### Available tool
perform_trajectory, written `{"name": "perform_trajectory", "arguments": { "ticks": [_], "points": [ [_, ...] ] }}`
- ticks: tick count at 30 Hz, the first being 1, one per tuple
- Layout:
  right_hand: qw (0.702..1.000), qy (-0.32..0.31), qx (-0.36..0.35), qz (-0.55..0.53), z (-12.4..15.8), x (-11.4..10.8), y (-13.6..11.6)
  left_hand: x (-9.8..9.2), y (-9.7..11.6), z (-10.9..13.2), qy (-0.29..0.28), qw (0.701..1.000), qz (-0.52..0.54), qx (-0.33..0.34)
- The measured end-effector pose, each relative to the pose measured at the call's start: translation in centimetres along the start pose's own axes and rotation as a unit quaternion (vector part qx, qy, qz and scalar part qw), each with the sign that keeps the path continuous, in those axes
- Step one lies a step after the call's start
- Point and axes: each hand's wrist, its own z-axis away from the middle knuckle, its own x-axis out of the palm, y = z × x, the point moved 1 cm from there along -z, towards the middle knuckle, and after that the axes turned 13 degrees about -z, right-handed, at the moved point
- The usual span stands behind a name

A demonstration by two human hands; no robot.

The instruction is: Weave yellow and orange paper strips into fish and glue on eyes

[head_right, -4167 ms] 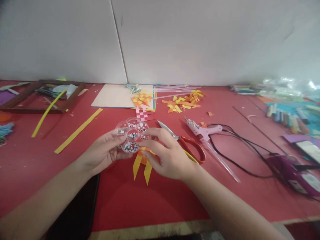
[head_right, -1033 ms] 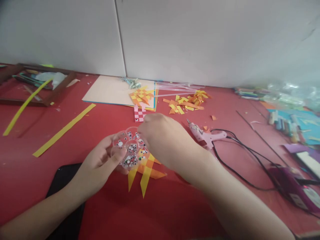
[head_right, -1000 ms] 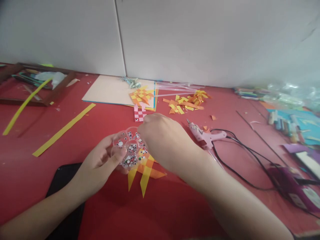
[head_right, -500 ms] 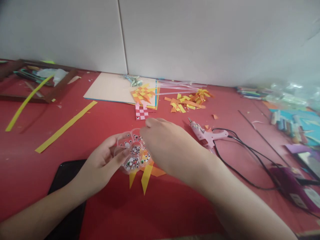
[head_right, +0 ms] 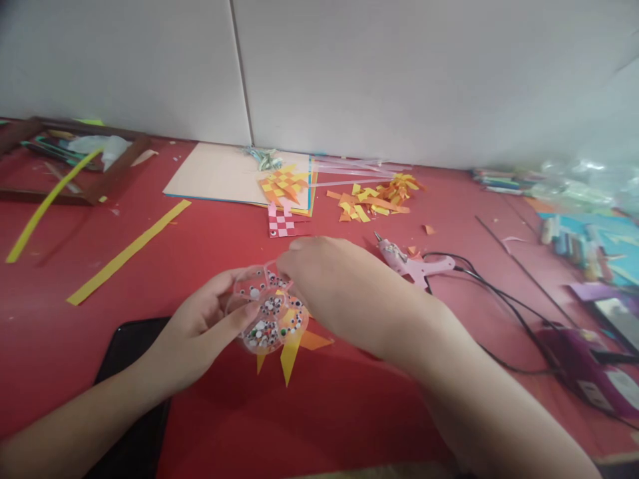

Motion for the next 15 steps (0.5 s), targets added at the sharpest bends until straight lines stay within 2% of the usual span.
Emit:
{"name": "perform_trajectory", "arguments": {
  "ticks": [7,15],
  "points": [
    [0.998,-0.035,0.008,-0.057,-0.13,-0.92,-0.46,0.02,0.30,0.06,0.000,1.000,-0.030,-0.002],
    [0.998,-0.029,-0.001,-0.051,-0.41,-0.79,0.07,-0.12,0.06,-0.24,-0.004,1.000,-0.011,-0.010]
  ]
}}
